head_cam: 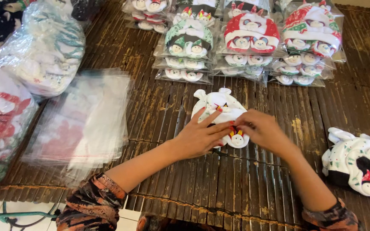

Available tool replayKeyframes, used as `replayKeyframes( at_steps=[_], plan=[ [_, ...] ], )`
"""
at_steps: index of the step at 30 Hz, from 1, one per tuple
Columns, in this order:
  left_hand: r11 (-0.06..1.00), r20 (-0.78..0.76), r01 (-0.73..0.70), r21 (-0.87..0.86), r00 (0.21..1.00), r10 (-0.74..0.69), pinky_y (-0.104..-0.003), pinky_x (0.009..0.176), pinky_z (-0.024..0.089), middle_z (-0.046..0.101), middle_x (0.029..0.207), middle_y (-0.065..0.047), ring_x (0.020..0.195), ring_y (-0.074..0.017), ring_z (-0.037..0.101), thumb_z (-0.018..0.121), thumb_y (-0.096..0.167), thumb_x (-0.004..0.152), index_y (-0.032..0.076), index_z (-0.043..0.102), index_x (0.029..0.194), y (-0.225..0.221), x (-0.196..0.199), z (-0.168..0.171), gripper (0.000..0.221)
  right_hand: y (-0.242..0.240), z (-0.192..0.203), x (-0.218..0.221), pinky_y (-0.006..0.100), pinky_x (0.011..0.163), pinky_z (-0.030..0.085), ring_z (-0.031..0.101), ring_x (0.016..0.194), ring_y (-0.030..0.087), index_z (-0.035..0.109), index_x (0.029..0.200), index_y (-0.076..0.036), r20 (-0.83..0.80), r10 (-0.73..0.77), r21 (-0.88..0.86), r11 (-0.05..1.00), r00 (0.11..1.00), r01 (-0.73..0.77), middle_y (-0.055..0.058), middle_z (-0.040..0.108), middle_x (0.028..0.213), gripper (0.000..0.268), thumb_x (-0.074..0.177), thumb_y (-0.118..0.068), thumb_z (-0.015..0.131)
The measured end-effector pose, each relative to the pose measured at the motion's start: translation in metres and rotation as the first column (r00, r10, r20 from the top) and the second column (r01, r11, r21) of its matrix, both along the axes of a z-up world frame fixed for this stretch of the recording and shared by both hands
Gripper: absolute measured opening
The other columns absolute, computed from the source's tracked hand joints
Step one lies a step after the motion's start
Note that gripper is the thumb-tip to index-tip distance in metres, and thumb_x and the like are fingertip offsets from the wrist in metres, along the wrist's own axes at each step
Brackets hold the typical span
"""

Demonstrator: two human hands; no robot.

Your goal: Packaging baby hats and booties into plastic bags and sealing them

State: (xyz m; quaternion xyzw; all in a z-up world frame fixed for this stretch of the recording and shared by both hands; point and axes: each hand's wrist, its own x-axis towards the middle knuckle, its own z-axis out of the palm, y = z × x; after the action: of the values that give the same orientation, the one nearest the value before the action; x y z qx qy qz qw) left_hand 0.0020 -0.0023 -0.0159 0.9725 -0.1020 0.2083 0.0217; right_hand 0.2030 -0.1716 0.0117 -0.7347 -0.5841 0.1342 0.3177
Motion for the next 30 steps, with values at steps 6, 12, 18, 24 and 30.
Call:
replayKeyframes(
  at_steps=[6,12,18,24,30],
  plan=[
    [0.993,-0.426,-0.102,-0.056,0.902,0.068,-0.073,0.115,0.008,0.024,0.168,-0.006,0.153,-0.0404,0.016,0.029,0.050,0.108,0.012,0.032,0.158,0.011,-0.004,-0.003,0.063,0.008,-0.019,-0.006,0.049,0.077,0.056,0.072,0.085,0.039,0.073,0.101,-0.007,0.040,0.034,-0.077,0.997,0.999,-0.031,0.018,0.070,0.088,0.017,0.085,-0.005,0.072],
    [0.946,-0.564,-0.237,-0.222,0.823,0.074,-0.073,0.116,-0.004,0.023,0.167,-0.006,0.152,-0.0391,0.014,0.031,0.046,0.107,0.022,0.027,0.160,0.030,-0.012,0.050,0.058,0.004,-0.023,0.014,0.046,0.078,0.063,0.075,0.087,0.036,0.074,0.110,-0.001,-0.260,-0.047,-0.074,0.997,0.964,0.028,0.024,0.071,0.095,0.024,0.091,0.008,0.061],
    [0.797,-0.486,-0.604,-0.021,0.703,0.520,-0.043,0.106,0.047,0.052,0.149,-0.005,0.128,-0.0262,0.054,0.054,0.043,0.098,0.022,0.049,0.148,0.129,-0.082,0.084,0.054,-0.009,0.021,0.026,0.019,0.043,0.044,0.063,0.057,0.013,0.074,0.112,-0.007,-0.180,-0.161,-0.114,0.983,0.970,0.142,0.011,0.079,0.087,0.025,0.092,0.002,0.064],
    [0.581,-0.543,-0.812,0.059,0.462,0.701,-0.048,0.090,0.056,0.072,0.104,-0.010,0.104,-0.0368,0.071,0.081,0.037,0.079,0.017,0.070,0.114,0.177,-0.158,0.067,0.042,-0.005,-0.001,0.018,0.030,0.082,0.061,0.074,0.100,0.019,0.074,0.122,-0.016,0.042,-0.141,0.026,0.990,0.989,0.140,0.005,0.074,0.124,0.030,0.099,-0.005,0.058],
    [0.489,-0.702,-0.864,0.117,0.277,0.656,-0.048,0.090,0.057,0.075,0.105,-0.010,0.103,-0.0359,0.073,0.087,0.031,0.073,0.016,0.069,0.110,0.180,-0.180,0.057,0.044,0.015,-0.008,-0.036,0.055,0.109,0.042,0.054,0.132,0.041,0.060,0.138,-0.003,0.368,0.182,-0.132,0.981,0.912,-0.142,0.021,0.059,0.144,0.042,0.101,-0.021,0.055]
  ],
)
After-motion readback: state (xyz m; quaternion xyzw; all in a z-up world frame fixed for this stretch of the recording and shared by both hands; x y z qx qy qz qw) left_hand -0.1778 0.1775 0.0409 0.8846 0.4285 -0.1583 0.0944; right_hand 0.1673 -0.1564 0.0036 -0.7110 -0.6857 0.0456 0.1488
